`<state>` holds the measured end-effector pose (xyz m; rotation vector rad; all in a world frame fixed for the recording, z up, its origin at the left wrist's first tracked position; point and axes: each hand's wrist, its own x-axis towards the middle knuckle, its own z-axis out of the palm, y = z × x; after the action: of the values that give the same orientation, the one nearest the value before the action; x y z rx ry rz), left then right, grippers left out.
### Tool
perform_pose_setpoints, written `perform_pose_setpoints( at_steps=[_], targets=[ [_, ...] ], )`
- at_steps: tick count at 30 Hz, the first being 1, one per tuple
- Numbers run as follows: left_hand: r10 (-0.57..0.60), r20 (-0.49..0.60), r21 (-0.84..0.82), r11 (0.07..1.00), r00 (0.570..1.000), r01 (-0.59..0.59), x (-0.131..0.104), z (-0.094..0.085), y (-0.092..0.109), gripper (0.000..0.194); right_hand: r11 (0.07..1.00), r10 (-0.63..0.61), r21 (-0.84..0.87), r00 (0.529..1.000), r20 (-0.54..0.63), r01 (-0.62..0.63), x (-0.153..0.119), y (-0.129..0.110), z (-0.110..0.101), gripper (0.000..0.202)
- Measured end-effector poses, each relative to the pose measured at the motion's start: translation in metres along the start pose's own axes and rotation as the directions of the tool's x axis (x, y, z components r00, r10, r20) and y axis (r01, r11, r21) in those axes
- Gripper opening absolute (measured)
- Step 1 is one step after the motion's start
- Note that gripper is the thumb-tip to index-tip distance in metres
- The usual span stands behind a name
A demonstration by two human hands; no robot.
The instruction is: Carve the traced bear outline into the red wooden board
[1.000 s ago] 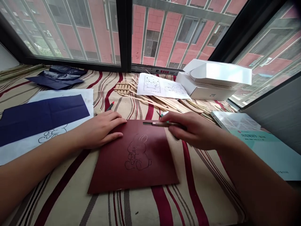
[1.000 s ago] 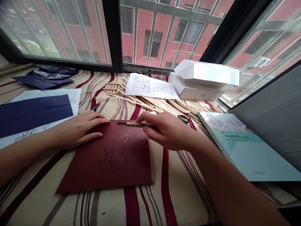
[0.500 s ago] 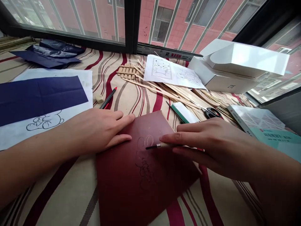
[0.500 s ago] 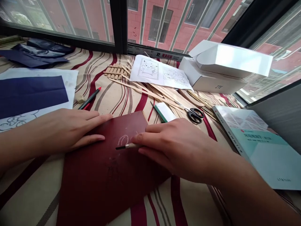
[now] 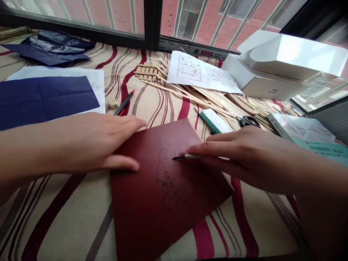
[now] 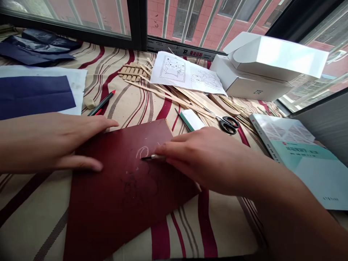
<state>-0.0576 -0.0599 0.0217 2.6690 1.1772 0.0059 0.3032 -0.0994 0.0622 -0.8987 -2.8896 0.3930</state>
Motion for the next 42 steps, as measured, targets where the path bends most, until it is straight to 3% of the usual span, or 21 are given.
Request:
perform_pose_setpoints(
  at_steps=[2,3,7,13,15,18,22,25,28,31,34,37,42],
  targets=[
    [0.122,0.083,0.001,0.992,0.989,-0.122,-0.013,-0.004,-0.004,0.111,0.996,0.036,0.075,0.997,0.072,-0.042,-0.001,0.006,0.000,0.035],
    [0.162,0.028,0.003,0.987,0.986,-0.162,-0.016,-0.005,-0.003,0.121,0.992,0.053,0.110,0.991,0.123,-0.067,-0.002,0.007,0.000,0.040],
    [0.104,0.181,0.008,0.994,0.978,-0.107,-0.008,-0.009,0.003,0.111,0.987,0.086,0.112,0.966,0.243,-0.116,-0.011,0.005,0.002,0.092],
    [0.133,0.116,-0.036,0.991,0.984,-0.130,0.010,-0.014,-0.006,0.112,0.998,0.032,-0.056,0.973,0.230,-0.020,-0.020,0.005,0.007,0.122],
    [0.104,0.112,-0.041,0.994,0.988,-0.100,0.010,-0.017,-0.008,0.099,0.994,0.044,-0.103,0.981,0.188,-0.025,-0.018,0.013,0.007,0.113],
    [0.054,0.060,-0.046,0.998,0.997,-0.052,0.011,-0.021,-0.008,0.082,0.994,0.066,-0.090,0.990,0.123,-0.055,-0.013,0.029,0.005,0.084],
    [0.049,-0.005,-0.023,0.999,0.999,-0.049,0.018,-0.017,-0.015,0.080,0.993,0.085,-0.094,0.992,0.094,-0.076,-0.010,0.047,0.000,0.067],
    [0.090,-0.040,-0.022,0.996,0.995,-0.091,0.026,-0.007,-0.025,0.098,0.976,0.131,-0.186,0.989,0.074,-0.116,-0.010,0.055,-0.003,0.060],
    [0.086,-0.100,-0.024,0.996,0.991,-0.089,0.031,0.003,-0.032,0.101,0.963,0.177,-0.214,0.983,0.043,-0.164,-0.008,0.059,-0.002,0.056],
    [0.083,-0.135,-0.039,0.995,0.987,-0.089,0.030,0.006,-0.031,0.101,0.983,0.150,-0.111,0.989,0.006,-0.148,-0.007,0.061,0.003,0.059],
    [0.074,-0.104,-0.070,0.994,0.992,-0.081,0.028,0.003,-0.026,0.098,0.994,0.111,-0.019,0.994,-0.005,-0.111,-0.008,0.066,0.007,0.062],
    [0.057,-0.053,-0.091,0.994,0.997,-0.062,0.028,0.000,-0.024,0.097,0.988,0.152,0.003,0.988,0.013,-0.152,-0.010,0.072,0.005,0.059],
    [0.073,-0.100,-0.066,0.995,0.992,-0.080,0.027,0.006,-0.034,0.102,0.976,0.179,0.129,0.984,-0.005,-0.177,-0.008,0.070,-0.003,0.051]
  ],
)
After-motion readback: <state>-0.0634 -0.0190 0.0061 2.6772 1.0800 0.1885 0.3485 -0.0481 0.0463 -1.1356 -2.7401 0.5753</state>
